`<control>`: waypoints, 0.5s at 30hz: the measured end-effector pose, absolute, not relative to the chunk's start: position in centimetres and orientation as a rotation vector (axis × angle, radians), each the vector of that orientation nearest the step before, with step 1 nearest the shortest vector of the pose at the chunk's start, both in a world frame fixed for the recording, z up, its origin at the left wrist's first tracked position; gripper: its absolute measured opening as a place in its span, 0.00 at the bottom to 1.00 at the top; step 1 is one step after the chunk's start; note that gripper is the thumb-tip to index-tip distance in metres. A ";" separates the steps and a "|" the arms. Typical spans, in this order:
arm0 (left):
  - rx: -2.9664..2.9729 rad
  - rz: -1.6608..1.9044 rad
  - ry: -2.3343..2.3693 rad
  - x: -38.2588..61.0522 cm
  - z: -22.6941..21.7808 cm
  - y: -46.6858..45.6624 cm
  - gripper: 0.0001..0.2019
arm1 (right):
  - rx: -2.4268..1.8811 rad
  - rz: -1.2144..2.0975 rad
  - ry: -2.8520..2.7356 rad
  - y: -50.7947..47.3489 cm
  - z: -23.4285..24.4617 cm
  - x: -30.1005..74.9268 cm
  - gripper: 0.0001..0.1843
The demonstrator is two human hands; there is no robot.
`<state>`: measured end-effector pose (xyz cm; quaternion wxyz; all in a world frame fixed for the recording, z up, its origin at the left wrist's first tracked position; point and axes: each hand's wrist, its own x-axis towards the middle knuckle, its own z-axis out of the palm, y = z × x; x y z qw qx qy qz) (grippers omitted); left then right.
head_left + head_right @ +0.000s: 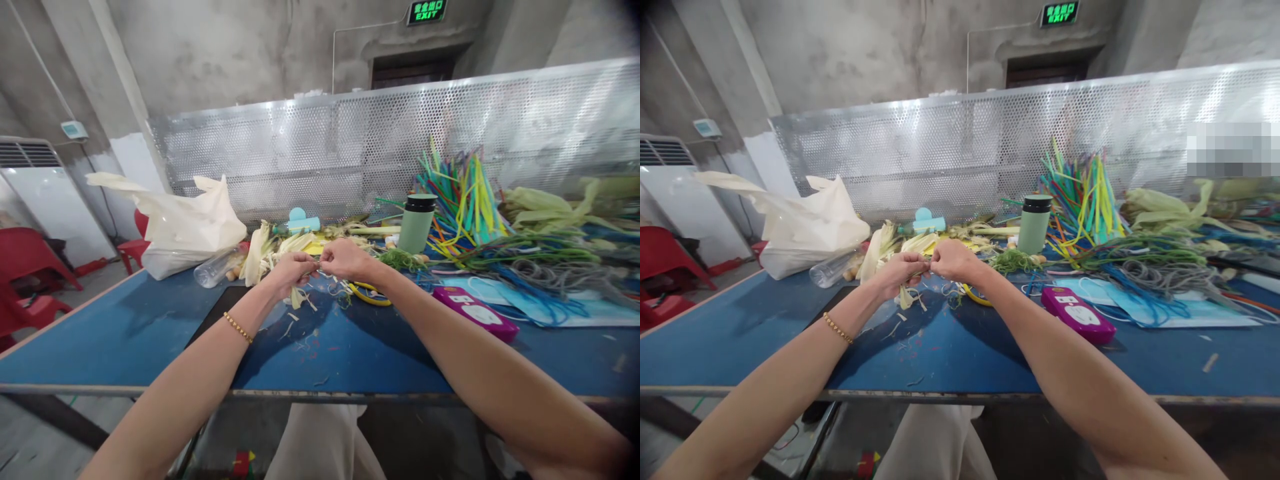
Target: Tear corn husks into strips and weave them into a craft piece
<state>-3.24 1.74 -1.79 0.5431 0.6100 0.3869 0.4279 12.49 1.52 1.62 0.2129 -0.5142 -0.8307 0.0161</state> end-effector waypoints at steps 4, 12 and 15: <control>1.444 1.022 0.989 -3.1 -1.8 1.8 0.05 | -1.515 0.108 -2.306 1.1 1.7 12.2 0.11; 1.460 1.010 0.976 -3.0 -2.0 2.1 0.06 | -1.439 0.086 -2.310 1.6 1.6 12.8 0.14; 1.531 1.018 0.947 -2.9 -2.1 2.0 0.05 | -1.339 0.192 -2.309 2.0 1.4 13.1 0.17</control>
